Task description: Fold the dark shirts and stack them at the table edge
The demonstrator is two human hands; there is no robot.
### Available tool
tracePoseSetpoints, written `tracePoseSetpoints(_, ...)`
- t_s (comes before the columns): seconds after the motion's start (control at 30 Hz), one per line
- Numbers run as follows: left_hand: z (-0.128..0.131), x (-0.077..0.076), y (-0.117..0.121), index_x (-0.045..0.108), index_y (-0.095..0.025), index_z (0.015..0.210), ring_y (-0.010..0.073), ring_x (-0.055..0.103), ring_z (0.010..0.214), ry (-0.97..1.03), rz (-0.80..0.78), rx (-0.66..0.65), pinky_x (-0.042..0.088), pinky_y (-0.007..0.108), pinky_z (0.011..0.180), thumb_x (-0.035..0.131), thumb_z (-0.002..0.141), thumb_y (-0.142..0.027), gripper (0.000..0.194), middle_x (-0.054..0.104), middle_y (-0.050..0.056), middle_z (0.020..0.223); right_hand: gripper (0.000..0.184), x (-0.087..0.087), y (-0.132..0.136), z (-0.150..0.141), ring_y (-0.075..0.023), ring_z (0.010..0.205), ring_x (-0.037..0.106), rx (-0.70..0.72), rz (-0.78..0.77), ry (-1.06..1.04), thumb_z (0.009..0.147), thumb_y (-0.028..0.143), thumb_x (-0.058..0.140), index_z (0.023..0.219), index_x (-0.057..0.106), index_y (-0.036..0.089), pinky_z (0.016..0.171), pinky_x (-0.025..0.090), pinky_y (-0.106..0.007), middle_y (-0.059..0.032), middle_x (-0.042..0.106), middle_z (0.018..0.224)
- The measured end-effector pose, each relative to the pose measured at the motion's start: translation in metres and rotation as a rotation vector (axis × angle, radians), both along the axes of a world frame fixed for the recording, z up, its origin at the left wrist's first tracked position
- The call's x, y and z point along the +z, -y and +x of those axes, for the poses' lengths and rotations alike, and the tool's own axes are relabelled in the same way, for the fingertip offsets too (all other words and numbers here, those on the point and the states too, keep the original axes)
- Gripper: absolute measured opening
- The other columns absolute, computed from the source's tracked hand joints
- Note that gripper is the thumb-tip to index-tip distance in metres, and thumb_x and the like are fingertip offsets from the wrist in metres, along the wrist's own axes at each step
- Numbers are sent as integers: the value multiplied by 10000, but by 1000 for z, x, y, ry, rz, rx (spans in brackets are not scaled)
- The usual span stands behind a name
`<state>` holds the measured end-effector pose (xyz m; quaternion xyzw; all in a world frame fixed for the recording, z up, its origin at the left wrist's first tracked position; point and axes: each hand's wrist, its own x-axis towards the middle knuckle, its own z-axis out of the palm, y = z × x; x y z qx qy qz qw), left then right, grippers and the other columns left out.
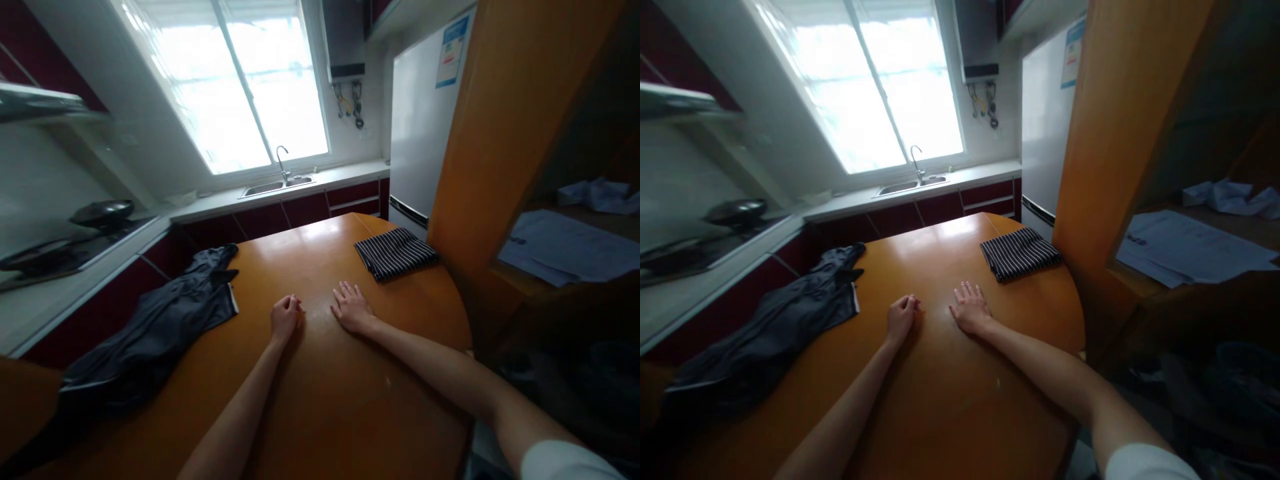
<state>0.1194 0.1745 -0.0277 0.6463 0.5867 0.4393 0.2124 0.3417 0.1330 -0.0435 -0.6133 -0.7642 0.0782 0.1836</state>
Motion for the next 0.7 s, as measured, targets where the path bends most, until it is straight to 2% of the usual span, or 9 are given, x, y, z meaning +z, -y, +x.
tracePoseSetpoints(0.1, -30, 4, 28, 612, -212, 627, 207, 608, 638, -3, 1, 20, 414, 293, 645, 437, 873, -474, 400, 631, 26, 609, 600, 1, 11, -38, -297, 1521, 250, 9, -12, -8, 1008, 448, 399, 1504, 476, 117, 1227, 124, -480, -190, 328, 1627)
tracePoseSetpoints(0.17, -39, 3, 44, 616, -208, 644, 198, 598, 626, 7, -20, 13, 403, 288, 637, 427, 876, -472, 399, 619, 17, 600, 578, 2, 16, -61, -295, 1521, 252, 17, -14, -15, 1010, 422, 399, 1496, 486, 123, 1226, 125, -480, -190, 337, 1623)
tracePoseSetpoints(0.23, -41, 0, 53, 625, -202, 647, 185, 590, 611, 8, -42, -2, 392, 279, 625, 440, 873, -462, 391, 613, 10, 592, 562, 3, 21, -81, -293, 1524, 247, 25, -29, -19, 1009, 402, 405, 1491, 491, 126, 1225, 123, -485, -193, 334, 1624)
tracePoseSetpoints(0.33, -37, -6, 55, 643, -194, 638, 169, 594, 623, 9, -48, -17, 395, 269, 633, 473, 870, -423, 367, 630, 10, 607, 537, 3, 26, -100, -292, 1528, 238, 48, -72, -19, 1004, 367, 414, 1481, 503, 135, 1222, 128, -500, -189, 324, 1629)
tracePoseSetpoints(0.5, -32, -14, 48, 658, -183, 678, 153, 600, 599, 55, -62, -2, 406, 255, 610, 446, 916, -398, 385, 637, 8, 606, 473, -4, 23, -98, -265, 1501, 313, 113, -53, -37, 988, 274, 403, 1410, 583, 160, 1220, 196, -458, -143, 416, 1592)
tracePoseSetpoints(0.7, -32, -15, 51, 681, -189, 705, 152, 621, 593, 125, -106, -18, 424, 249, 602, 456, 937, -387, 379, 664, 9, 616, 495, -20, 17, -88, -292, 1466, 377, 17, 34, 0, 968, 254, 390, 1395, 592, 107, 1202, 268, -477, -170, 463, 1553)
